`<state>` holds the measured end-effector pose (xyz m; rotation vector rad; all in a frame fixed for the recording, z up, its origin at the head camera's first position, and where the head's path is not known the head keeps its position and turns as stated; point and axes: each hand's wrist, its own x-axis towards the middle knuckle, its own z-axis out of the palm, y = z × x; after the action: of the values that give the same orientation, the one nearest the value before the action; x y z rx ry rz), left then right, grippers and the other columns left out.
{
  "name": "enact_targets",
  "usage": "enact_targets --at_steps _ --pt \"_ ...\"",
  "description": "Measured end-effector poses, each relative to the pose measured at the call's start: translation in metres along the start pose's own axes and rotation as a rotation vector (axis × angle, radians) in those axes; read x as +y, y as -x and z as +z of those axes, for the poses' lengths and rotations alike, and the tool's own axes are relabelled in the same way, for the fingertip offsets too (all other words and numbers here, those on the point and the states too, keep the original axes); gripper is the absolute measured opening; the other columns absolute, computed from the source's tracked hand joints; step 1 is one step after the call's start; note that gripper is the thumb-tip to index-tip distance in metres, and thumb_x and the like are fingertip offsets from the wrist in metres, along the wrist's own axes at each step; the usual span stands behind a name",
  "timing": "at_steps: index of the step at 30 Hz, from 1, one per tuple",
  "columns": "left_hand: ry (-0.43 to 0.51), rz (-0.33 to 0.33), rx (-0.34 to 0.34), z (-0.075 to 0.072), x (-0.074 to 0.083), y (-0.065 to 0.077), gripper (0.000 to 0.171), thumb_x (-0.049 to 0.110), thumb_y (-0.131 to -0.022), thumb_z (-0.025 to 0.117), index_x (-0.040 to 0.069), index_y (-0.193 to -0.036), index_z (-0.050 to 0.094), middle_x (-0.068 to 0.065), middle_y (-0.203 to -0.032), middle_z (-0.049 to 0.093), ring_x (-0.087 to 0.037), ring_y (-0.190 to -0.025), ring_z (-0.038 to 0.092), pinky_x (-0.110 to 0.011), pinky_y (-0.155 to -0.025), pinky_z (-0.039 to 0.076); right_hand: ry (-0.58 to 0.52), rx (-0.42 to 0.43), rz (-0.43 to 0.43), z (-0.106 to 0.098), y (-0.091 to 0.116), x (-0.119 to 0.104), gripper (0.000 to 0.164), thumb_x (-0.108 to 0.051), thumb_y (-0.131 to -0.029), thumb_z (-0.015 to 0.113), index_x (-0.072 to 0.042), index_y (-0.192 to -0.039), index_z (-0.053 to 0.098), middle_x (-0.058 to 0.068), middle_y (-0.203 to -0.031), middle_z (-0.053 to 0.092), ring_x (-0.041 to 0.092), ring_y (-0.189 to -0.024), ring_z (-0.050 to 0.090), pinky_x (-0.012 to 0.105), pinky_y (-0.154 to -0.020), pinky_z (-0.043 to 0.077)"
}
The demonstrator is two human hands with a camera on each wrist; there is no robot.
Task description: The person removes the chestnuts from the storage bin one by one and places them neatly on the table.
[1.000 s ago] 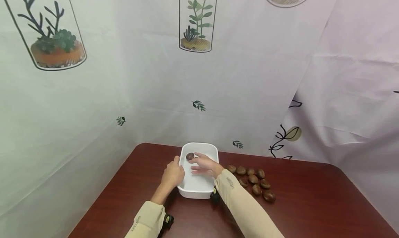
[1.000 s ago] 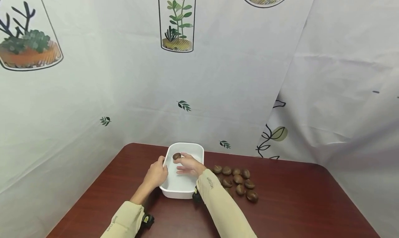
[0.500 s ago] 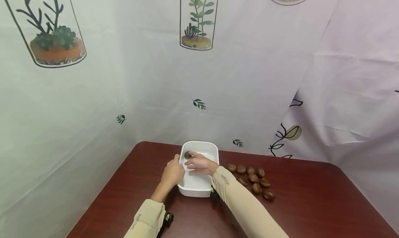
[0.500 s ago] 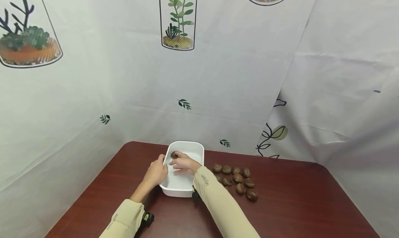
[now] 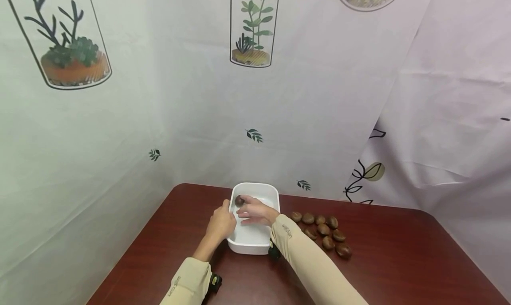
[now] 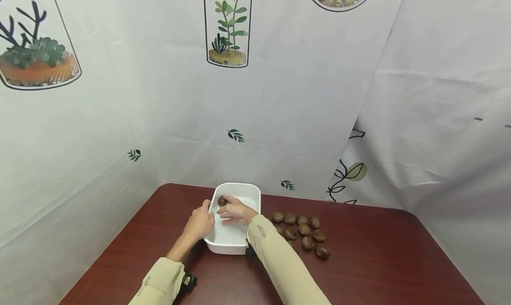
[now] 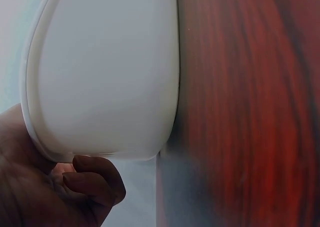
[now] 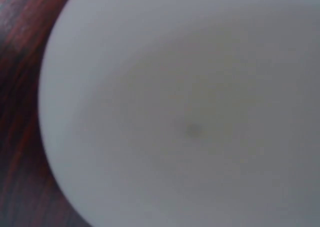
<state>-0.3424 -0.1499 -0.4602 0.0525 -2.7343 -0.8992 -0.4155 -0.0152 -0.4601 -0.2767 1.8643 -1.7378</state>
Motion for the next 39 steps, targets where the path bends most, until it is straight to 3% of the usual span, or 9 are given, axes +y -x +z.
enact_targets --at_steps 7,12,17,23,30,39 --pt "-0.004 -0.008 0.0 0.0 0.0 -0.001 0.041 0.008 -0.094 0.054 -0.005 -0.132 0.048 -0.027 -0.103 0.064 -0.046 -0.09 0.066 -0.054 -0.074 0.053 -0.003 0.036 0.009 -0.002 -0.002 0.001 0.08 0.004 -0.084 0.057 -0.003 -0.155 0.022 0.027 -0.148 0.037 0.039 -0.12 0.056 0.049 -0.093 0.05" --pt "-0.008 -0.002 -0.001 0.001 0.0 -0.002 0.041 0.007 -0.092 0.054 -0.005 -0.131 0.048 -0.026 -0.098 0.064 -0.046 -0.087 0.066 -0.054 -0.072 0.053 -0.006 0.01 0.006 -0.001 -0.001 0.002 0.077 0.006 -0.086 0.057 0.001 -0.154 0.022 0.025 -0.142 0.044 0.031 -0.111 0.06 0.048 -0.093 0.05" --pt "0.004 -0.007 -0.006 0.001 -0.001 -0.002 0.038 0.008 -0.093 0.052 -0.004 -0.129 0.048 -0.026 -0.097 0.064 -0.045 -0.085 0.066 -0.053 -0.069 0.052 0.012 0.0 0.014 0.001 0.0 0.004 0.06 0.005 -0.09 0.056 0.005 -0.146 0.036 0.017 -0.107 0.067 0.018 -0.09 0.064 0.038 -0.084 0.054" --pt "0.018 -0.015 -0.021 0.002 -0.002 -0.003 0.037 0.007 -0.091 0.052 -0.004 -0.127 0.048 -0.023 -0.093 0.063 -0.04 -0.078 0.066 -0.051 -0.065 0.052 0.062 0.051 -0.013 0.008 0.001 0.007 0.034 0.003 -0.088 0.061 0.005 -0.121 0.055 0.011 -0.086 0.067 0.015 -0.068 0.065 0.028 -0.064 0.056" --pt "0.031 -0.021 -0.014 0.002 -0.002 -0.002 0.033 0.008 -0.09 0.053 -0.003 -0.121 0.05 -0.021 -0.087 0.062 -0.036 -0.072 0.064 -0.05 -0.062 0.052 0.114 0.04 -0.026 0.016 0.004 0.01 0.022 0.005 -0.085 0.058 0.003 -0.107 0.057 0.011 -0.078 0.064 0.015 -0.06 0.063 0.024 -0.055 0.053" --pt "0.021 -0.08 0.018 0.002 0.0 -0.001 0.034 0.011 -0.091 0.055 0.0 -0.123 0.053 -0.02 -0.092 0.066 -0.041 -0.076 0.066 -0.052 -0.058 0.05 0.127 -0.016 0.0 0.016 0.025 0.005 0.023 0.002 -0.086 0.059 0.006 -0.108 0.063 0.013 -0.08 0.066 0.015 -0.063 0.063 0.026 -0.061 0.055"
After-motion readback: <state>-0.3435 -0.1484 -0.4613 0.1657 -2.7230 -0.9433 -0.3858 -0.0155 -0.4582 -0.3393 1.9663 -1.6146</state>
